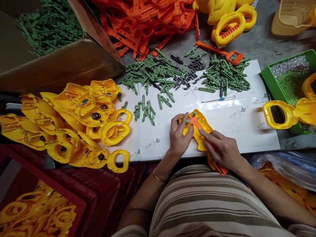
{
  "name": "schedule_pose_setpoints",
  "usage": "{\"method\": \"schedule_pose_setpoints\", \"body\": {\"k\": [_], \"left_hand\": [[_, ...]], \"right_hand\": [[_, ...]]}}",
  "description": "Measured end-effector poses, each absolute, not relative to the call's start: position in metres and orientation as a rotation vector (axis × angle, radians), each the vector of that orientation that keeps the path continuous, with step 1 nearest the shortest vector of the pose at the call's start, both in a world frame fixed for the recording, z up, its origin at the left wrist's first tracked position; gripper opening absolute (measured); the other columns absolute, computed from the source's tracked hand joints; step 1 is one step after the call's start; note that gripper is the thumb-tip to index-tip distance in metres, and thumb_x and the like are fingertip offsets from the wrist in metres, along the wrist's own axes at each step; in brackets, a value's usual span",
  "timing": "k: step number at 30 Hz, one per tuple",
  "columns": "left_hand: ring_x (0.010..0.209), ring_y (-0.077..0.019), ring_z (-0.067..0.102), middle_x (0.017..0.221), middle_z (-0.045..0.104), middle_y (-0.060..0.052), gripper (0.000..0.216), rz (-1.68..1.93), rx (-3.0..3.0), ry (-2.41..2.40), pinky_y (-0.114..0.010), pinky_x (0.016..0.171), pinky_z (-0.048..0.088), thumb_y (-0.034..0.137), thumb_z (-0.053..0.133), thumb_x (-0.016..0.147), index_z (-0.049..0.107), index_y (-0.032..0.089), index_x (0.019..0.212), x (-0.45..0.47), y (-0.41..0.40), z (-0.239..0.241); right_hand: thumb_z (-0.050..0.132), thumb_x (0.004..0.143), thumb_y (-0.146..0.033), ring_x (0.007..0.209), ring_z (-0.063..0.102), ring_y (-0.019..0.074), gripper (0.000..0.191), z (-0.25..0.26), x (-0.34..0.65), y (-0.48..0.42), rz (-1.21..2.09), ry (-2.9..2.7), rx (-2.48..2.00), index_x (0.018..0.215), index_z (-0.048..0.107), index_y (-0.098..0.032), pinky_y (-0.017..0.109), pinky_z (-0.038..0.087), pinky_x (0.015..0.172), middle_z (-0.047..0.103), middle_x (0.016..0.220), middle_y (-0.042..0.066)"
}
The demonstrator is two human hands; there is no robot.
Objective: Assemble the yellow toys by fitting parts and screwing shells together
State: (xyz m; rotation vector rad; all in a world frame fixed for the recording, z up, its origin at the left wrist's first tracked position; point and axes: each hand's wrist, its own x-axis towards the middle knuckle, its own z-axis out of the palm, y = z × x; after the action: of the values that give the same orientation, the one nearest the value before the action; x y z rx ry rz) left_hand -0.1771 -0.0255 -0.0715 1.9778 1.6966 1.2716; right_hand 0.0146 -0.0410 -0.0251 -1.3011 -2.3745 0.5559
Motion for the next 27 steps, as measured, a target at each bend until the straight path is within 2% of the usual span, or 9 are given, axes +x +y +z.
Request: {"method": "schedule_pose_setpoints", "body": {"k": [11,18,27], "left_hand": [[0.110,-0.0183,0.062,0.117,0.058,-0.008,0.043,1.296,1.994,1.682,-0.032,0.094,0.058,0.019,0.060,0.093,0.058,0.022,0.136,-0.178,-0.025,-0.071],[0.110,-0.0180,0.062,0.118,0.059,-0.008,0.041,1.265,1.988,1.674,-0.033,0.094,0.059,0.022,0.058,0.095,0.059,0.022,0.135,-0.180,-0.024,-0.070],[0.108,-0.0175,0.064,0.117,0.060,-0.008,0.040,1.267,2.004,1.663,-0.031,0.091,0.059,0.017,0.061,0.092,0.060,0.021,0.131,-0.181,-0.023,-0.068]], "right_hand": [[0.046,0.101,-0.025,0.063,0.062,0.0102,0.041,-0.029,0.015,-0.047,0.369,-2.463,-1.296,0.139,0.059,-0.023,0.023,0.037,0.046,0.071,0.091,0.003],[0.041,0.102,-0.025,0.064,0.063,0.0133,0.045,-0.024,0.016,-0.039,0.496,-2.547,-1.276,0.145,0.053,-0.020,0.025,0.038,0.045,0.068,0.092,0.005],[0.048,0.087,-0.012,0.062,0.059,0.0137,0.059,-0.008,0.022,-0.036,0.340,-2.729,-1.280,0.146,0.049,-0.019,0.026,0.028,0.043,0.066,0.093,0.005]]}}
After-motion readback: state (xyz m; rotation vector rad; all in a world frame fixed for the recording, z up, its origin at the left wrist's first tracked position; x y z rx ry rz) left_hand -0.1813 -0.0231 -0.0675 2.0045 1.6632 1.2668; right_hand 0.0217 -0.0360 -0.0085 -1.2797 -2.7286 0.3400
